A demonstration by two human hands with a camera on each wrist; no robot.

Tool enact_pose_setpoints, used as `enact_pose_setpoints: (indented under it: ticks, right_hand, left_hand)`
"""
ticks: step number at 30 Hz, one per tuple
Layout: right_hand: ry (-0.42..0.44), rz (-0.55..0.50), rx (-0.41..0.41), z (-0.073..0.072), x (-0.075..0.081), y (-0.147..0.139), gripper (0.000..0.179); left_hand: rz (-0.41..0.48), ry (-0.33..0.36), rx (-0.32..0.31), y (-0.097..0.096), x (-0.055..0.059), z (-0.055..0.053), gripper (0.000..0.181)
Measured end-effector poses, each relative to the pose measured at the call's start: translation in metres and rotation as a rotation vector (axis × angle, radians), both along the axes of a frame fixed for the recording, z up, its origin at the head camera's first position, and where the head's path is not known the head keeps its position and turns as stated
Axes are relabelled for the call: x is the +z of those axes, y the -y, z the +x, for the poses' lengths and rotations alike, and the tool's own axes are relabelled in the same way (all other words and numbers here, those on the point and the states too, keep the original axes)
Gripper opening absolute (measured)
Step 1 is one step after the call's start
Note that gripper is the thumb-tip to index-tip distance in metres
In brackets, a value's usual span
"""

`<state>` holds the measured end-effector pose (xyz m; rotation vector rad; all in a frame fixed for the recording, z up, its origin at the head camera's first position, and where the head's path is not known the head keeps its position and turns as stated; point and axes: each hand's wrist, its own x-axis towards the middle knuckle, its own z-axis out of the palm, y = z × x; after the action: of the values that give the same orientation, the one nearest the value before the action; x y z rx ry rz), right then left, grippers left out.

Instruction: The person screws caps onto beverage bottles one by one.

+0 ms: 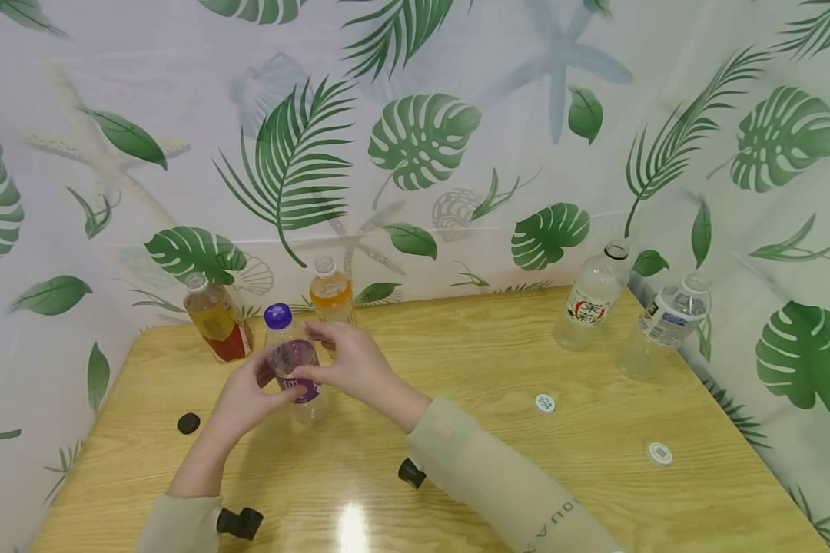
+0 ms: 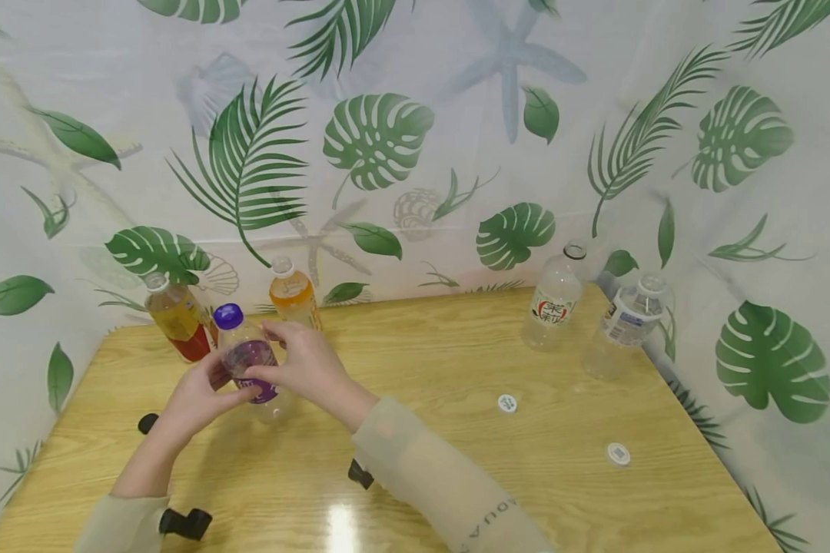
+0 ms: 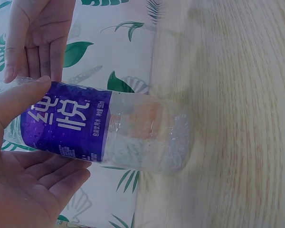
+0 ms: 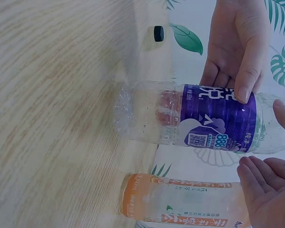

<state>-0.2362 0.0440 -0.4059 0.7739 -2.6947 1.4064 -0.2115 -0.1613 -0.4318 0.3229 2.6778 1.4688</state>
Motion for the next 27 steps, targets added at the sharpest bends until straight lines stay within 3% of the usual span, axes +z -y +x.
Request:
enact_pose_setpoints:
  ticks: [8, 17, 27]
  right_hand:
    - [0.035, 0.018, -0.017, 0.003, 0.005, -0.006, 0.073]
    - [0.004, -0.026, -0.042, 0.001, 0.015, -0.017, 0.07]
    - [-0.026, -0.041, -0.076, -0.003, 0.026, -0.032, 0.074]
  left_hand:
    - [-0.014, 0.011, 0.006, 0.004, 0.005, 0.003, 0.073]
    - [-0.067, 0.014, 0.02, 0.009, 0.023, 0.006, 0.093]
    - [-0.078, -0.07, 0.025, 0.014, 0.045, 0.007, 0.092]
